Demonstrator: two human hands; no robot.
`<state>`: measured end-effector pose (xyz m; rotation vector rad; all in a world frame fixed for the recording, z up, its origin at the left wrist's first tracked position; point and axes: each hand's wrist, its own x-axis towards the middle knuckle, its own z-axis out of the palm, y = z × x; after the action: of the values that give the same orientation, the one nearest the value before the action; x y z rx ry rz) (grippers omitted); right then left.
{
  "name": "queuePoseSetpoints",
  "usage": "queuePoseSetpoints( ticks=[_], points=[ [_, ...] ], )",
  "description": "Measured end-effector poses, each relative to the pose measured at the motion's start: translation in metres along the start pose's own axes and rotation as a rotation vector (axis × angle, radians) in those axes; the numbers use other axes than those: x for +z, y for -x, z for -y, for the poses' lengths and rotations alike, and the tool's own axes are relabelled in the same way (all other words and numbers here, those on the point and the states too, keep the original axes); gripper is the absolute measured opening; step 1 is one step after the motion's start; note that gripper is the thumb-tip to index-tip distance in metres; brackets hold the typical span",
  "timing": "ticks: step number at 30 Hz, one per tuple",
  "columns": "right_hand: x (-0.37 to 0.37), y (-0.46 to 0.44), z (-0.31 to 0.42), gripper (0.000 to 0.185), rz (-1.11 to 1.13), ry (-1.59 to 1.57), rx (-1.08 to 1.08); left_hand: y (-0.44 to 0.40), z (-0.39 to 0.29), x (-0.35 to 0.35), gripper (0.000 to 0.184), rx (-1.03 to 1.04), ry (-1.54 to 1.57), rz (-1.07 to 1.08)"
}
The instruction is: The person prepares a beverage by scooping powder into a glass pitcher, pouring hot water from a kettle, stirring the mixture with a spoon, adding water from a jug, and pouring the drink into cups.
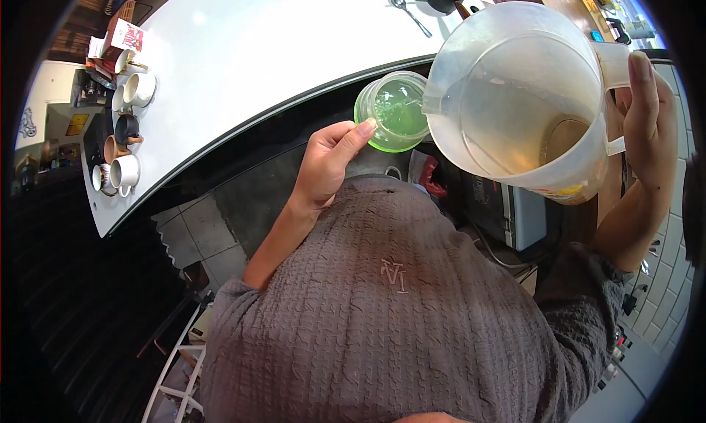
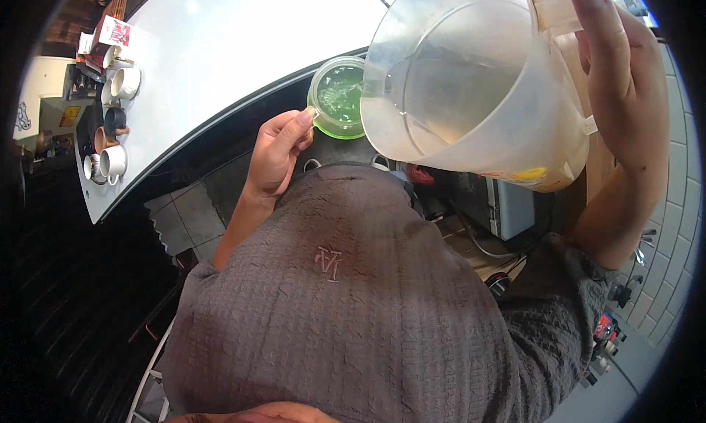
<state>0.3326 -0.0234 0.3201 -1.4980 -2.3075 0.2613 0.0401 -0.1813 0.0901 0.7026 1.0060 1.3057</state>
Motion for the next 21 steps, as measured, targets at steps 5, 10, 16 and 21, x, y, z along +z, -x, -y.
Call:
queuePoseSetpoints(
  ticks=[5,10,16,21],
  points=[
    [-0.004,0.009,-0.014,0.053,0.122,-0.069,0.119,-0.004,0.005,-0.002,0.033,0.000,-0.020,0.013],
    [0.007,0.030,0.002,0.057,-0.076,-0.184,0.122,-0.014,0.004,0.012,0.034,0.017,-0.007,0.020],
    [0.015,0.046,-0.055,0.060,-0.415,-0.514,0.245,-0.034,0.004,0.042,0.036,0.046,-0.034,0.068],
    [0.002,0.063,-0.082,0.067,-0.830,-0.617,0.431,-0.049,0.011,0.075,0.035,0.077,-0.018,0.123]
  ],
)
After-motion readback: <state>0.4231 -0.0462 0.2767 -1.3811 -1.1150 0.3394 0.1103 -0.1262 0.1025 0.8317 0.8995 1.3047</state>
